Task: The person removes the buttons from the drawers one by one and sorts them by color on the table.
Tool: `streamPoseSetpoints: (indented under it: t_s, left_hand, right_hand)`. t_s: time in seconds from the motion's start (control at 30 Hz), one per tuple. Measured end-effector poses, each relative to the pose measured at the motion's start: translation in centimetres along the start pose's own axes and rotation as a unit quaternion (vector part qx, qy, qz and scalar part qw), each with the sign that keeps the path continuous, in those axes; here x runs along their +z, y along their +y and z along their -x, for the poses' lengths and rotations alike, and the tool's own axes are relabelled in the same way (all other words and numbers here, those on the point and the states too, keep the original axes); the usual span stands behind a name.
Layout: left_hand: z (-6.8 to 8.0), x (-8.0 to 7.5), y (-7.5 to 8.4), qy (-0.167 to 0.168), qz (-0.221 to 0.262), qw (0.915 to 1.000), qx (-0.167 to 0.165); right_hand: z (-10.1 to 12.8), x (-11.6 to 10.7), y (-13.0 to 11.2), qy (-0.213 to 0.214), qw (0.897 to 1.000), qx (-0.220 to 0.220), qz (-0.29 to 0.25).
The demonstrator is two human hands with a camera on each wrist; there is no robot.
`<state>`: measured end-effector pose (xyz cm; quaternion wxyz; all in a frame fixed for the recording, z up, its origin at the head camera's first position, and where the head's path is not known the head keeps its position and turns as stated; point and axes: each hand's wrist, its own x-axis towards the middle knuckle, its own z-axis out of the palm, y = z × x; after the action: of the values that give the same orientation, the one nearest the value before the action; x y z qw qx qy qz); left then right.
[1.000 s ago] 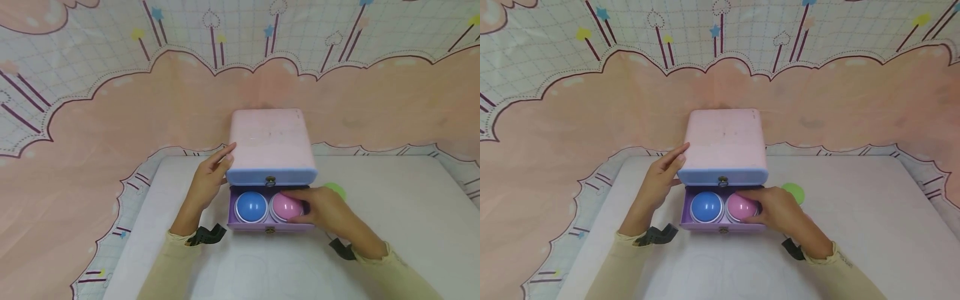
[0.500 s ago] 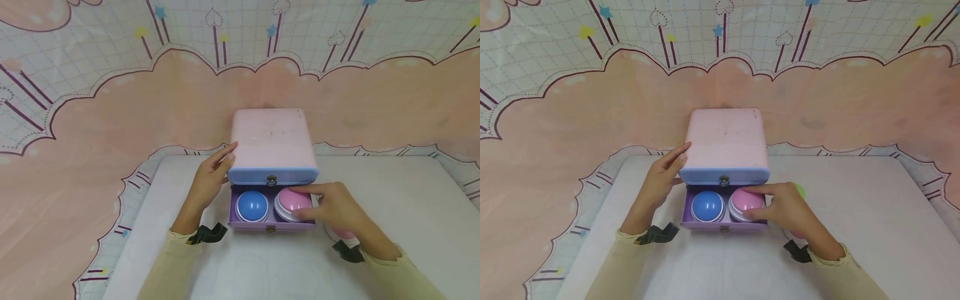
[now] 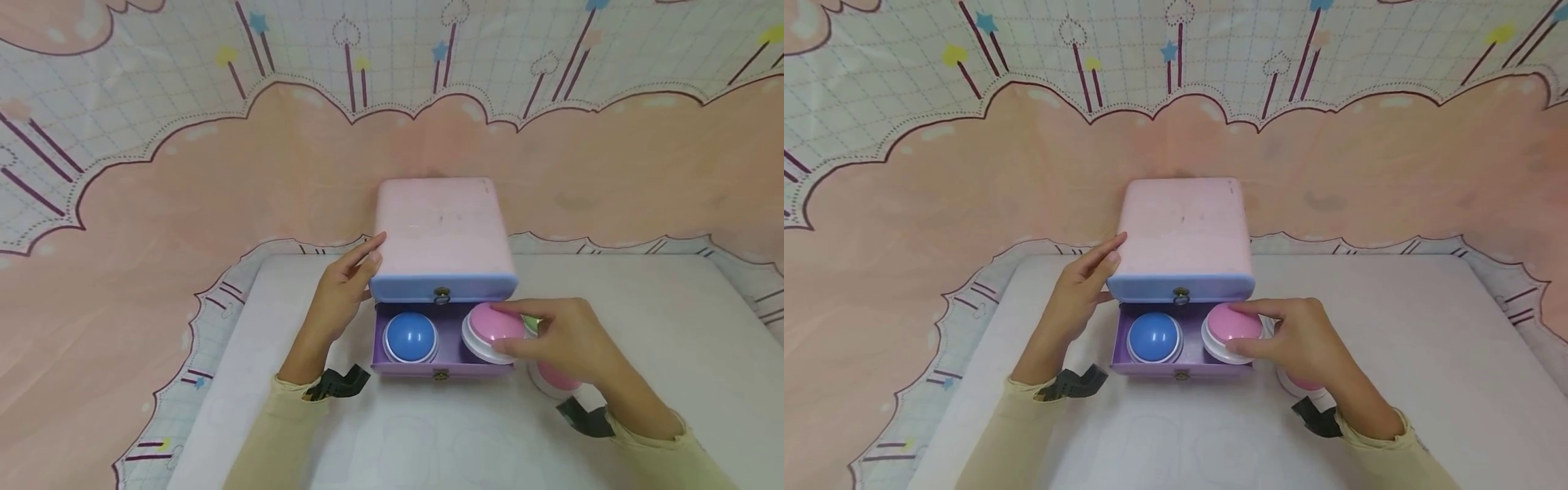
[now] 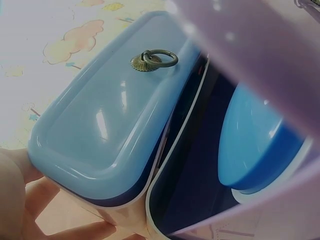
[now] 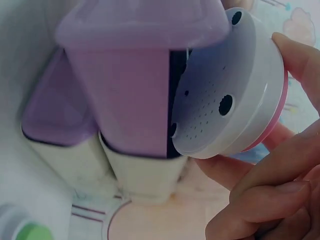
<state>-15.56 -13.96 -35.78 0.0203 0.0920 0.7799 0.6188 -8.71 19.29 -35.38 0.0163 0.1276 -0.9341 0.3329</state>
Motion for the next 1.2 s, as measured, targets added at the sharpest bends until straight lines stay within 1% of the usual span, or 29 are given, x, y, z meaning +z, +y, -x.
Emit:
streamPoseSetpoints:
  t_s: [0.23, 0.3, 0.5, 0.6, 0.67, 0.8, 0.97, 1.07, 1.2]
  left_hand:
    - [0.0, 0.0, 0.2, 0.0, -0.001, 1.0, -0.004]
    - [0.0, 0.0, 0.2, 0.0, 0.0, 1.0, -0.005]
    - [-0.1, 0.0, -0.2, -0.009, 0.013, 0.9999, 0.005]
    - [-0.1, 0.0, -0.1, -0.007, 0.008, 0.9999, 0.007]
    - [0.0, 0.0, -0.1, -0.005, 0.005, 1.0, 0.006]
    - [0.0, -0.1, -0.1, -0.004, 0.002, 1.0, 0.005]
    - [0.0, 0.0, 0.0, -0.006, 0.002, 1.0, 0.003]
    - [0.0, 0.0, 0.1, -0.004, -0.001, 1.0, 0.0]
    - [0.0, 0.0, 0.0, -0.001, -0.006, 1.0, -0.003]
  right_hand:
    - [1.8, -1.7, 1.4, 0.044, 0.999, 0.009, 0.002]
    - [2.3, -2.0, 2.2, 0.051, 0.999, 0.017, 0.006]
    - [3.7, -3.0, 4.7, 0.072, 0.997, 0.039, 0.012]
    - [4.2, -3.4, 6.0, 0.084, 0.995, 0.043, 0.014]
    - [4.6, -3.6, 6.9, 0.094, 0.994, 0.046, 0.025]
    - [5.4, -3.9, 8.6, 0.086, 0.991, 0.088, 0.059]
    - [6.5, -4.2, 10.8, 0.073, 0.985, 0.122, 0.097]
    - [7.1, -4.3, 12.0, 0.064, 0.982, 0.139, 0.109]
    - [7.8, -4.3, 13.7, 0.048, 0.981, 0.155, 0.109]
